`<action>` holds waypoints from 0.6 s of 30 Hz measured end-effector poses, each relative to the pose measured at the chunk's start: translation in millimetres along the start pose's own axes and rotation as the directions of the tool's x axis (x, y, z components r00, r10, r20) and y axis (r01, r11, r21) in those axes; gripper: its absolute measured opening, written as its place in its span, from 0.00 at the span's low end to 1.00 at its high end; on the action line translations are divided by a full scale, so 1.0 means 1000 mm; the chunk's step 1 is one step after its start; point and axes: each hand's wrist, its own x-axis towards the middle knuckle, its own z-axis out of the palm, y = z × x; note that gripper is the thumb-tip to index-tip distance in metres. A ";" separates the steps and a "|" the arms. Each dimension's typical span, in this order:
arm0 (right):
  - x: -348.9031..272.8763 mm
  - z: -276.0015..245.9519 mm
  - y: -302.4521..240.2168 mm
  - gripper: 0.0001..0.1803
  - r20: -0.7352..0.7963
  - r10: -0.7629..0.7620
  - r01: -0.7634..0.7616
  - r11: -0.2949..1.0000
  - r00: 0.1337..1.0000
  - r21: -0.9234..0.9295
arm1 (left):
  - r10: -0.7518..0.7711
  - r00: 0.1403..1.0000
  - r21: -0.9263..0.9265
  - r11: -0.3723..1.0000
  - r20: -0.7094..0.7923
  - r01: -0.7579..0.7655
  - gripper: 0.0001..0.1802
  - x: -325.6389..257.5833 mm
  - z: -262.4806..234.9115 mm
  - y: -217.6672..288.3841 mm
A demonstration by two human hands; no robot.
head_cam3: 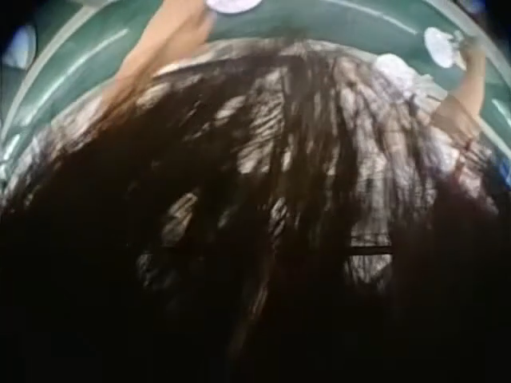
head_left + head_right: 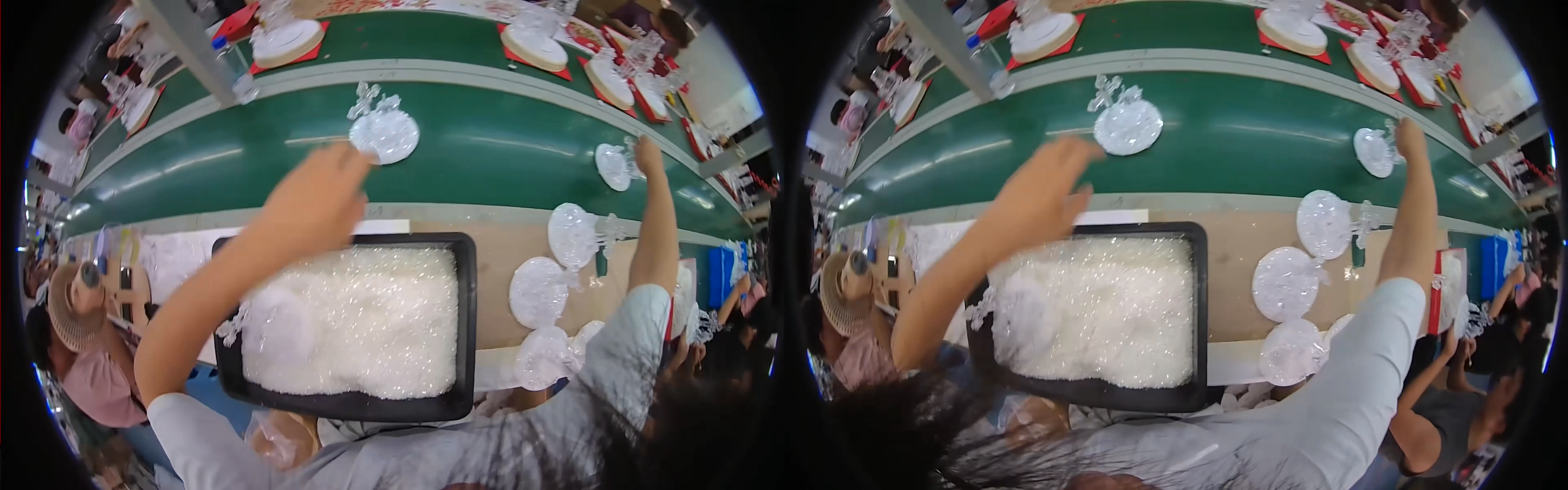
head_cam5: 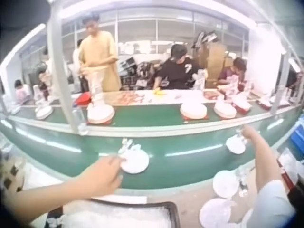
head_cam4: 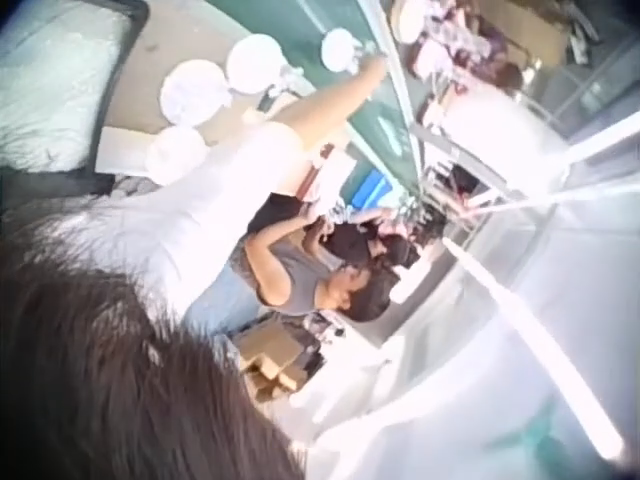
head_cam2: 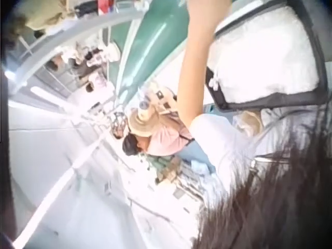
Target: Applying glue with a brush to plastic snowflake ornaments and coating them with decorative white beads.
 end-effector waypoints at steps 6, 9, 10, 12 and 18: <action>-0.030 -0.118 -0.062 0.14 -0.275 -0.342 0.359 0.933 0.898 0.012 | -0.100 0.941 0.039 0.995 0.323 0.092 0.33 -0.076 0.023 0.090; -0.110 -0.204 -0.161 0.13 -0.463 -0.454 0.597 0.770 0.761 0.227 | -0.171 0.947 0.124 0.982 0.272 0.142 0.42 -0.096 0.050 0.091; -0.151 -0.228 -0.200 0.13 -0.496 -0.498 0.669 0.695 0.712 0.263 | -0.158 0.970 0.190 0.974 0.183 0.122 0.43 -0.100 0.056 0.090; -0.233 -0.267 -0.262 0.11 -0.495 -0.600 0.776 0.524 0.628 0.350 | -0.153 0.971 0.208 0.972 0.185 0.114 0.43 -0.105 0.067 0.090; -0.351 -0.264 -0.346 0.08 -0.382 -0.709 0.803 0.486 0.593 0.344 | -0.151 0.943 0.177 0.979 0.296 0.101 0.36 -0.137 0.065 0.111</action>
